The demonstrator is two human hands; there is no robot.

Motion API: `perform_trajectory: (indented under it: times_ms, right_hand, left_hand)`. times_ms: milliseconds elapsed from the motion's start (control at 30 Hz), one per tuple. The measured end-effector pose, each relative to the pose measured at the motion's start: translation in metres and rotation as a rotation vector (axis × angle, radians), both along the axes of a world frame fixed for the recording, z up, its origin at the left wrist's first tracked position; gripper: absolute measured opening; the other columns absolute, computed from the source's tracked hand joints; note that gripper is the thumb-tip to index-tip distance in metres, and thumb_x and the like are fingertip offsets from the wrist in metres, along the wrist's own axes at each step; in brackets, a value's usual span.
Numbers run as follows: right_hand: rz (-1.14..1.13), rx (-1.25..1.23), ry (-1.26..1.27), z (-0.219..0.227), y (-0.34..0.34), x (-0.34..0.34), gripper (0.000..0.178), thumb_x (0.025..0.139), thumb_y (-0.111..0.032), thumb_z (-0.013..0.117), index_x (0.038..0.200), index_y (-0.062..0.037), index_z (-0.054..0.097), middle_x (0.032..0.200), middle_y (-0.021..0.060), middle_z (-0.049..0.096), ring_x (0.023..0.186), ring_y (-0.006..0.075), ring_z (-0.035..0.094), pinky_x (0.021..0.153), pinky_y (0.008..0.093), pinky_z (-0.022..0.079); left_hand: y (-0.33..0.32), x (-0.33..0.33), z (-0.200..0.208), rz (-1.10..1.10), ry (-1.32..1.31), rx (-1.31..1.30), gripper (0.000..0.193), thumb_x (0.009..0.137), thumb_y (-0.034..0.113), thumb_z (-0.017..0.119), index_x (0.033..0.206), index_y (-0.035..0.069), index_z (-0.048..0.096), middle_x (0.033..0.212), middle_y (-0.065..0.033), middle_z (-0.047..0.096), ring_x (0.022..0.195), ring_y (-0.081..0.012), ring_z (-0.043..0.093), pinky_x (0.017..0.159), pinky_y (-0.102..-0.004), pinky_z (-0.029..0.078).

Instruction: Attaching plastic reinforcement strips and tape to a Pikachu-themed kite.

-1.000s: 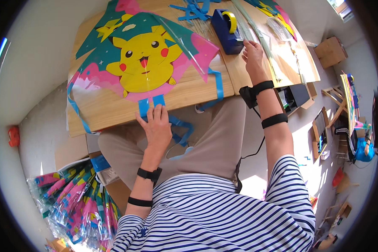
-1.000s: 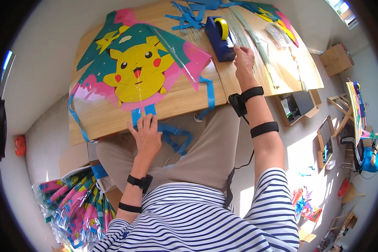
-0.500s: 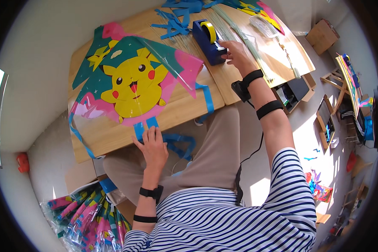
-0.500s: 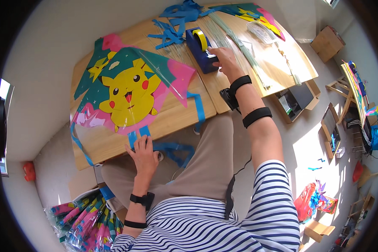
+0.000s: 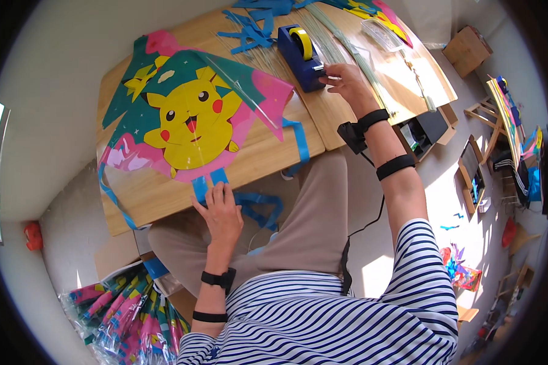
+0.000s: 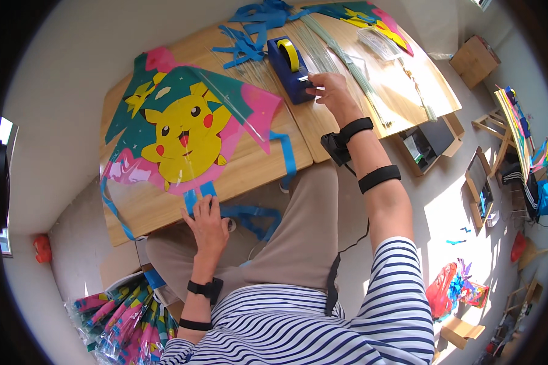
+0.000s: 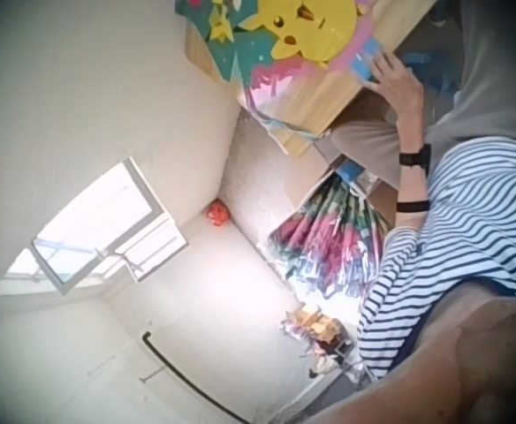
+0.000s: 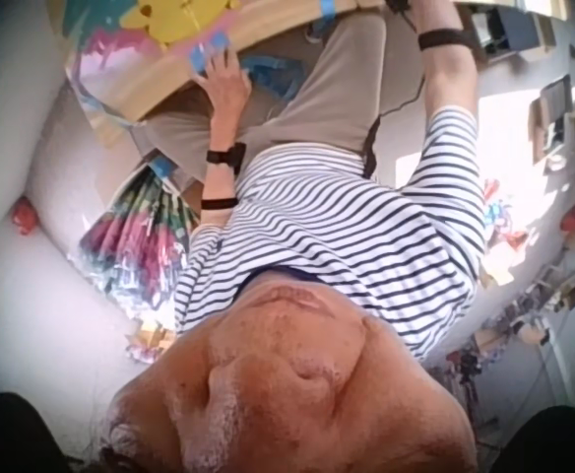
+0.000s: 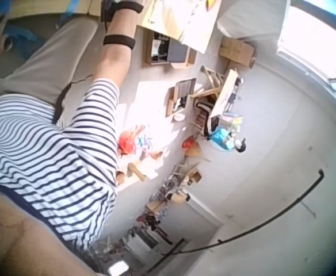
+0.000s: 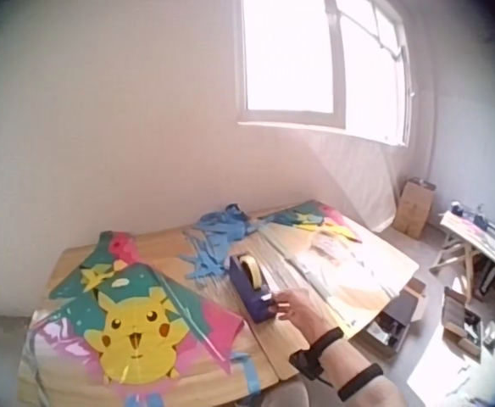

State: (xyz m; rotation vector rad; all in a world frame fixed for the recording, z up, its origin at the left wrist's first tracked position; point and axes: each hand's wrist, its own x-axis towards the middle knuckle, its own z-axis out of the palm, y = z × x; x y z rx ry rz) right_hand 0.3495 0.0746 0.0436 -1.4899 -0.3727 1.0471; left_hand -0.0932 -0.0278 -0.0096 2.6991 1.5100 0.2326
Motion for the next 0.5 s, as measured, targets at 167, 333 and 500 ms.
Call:
perform_trajectory:
  times_ms: [167,333,500]
  right_hand:
    - [-0.019,-0.005,0.022,-0.012,-0.010,-0.007,0.019,0.089,-0.013,0.068,0.106,-0.0033,0.067,0.101,0.0097,0.067,0.099,0.0265,0.069,0.094,0.0584,0.043]
    - [-0.053,0.134,0.388,-0.031,-0.019,-0.009,0.019,0.092,-0.014,0.068,0.106,-0.0018,0.064,0.096,0.0109,0.067,0.101,0.0312,0.068,0.106,0.0697,0.033]
    - [-0.163,0.302,0.736,-0.058,-0.040,-0.019,0.018,0.093,-0.016,0.068,0.102,-0.0019,0.060,0.093,0.0139,0.064,0.099,0.0338,0.068,0.103,0.0675,0.040]
  left_hand:
    - [0.001,0.000,0.001,-0.001,-0.010,-0.004,0.065,0.074,0.017,0.080,0.133,0.005,0.057,0.137,-0.0092,0.050,0.129,-0.0297,0.044,0.113,-0.0703,0.017]
    - [0.000,0.000,0.003,-0.002,-0.012,-0.015,0.065,0.074,0.017,0.079,0.134,0.005,0.056,0.138,-0.0090,0.050,0.130,-0.0302,0.044,0.113,-0.0700,0.018]
    - [0.000,-0.001,0.002,-0.003,-0.011,-0.006,0.065,0.075,0.017,0.079,0.134,0.005,0.056,0.138,-0.0087,0.050,0.130,-0.0301,0.044,0.113,-0.0699,0.018]
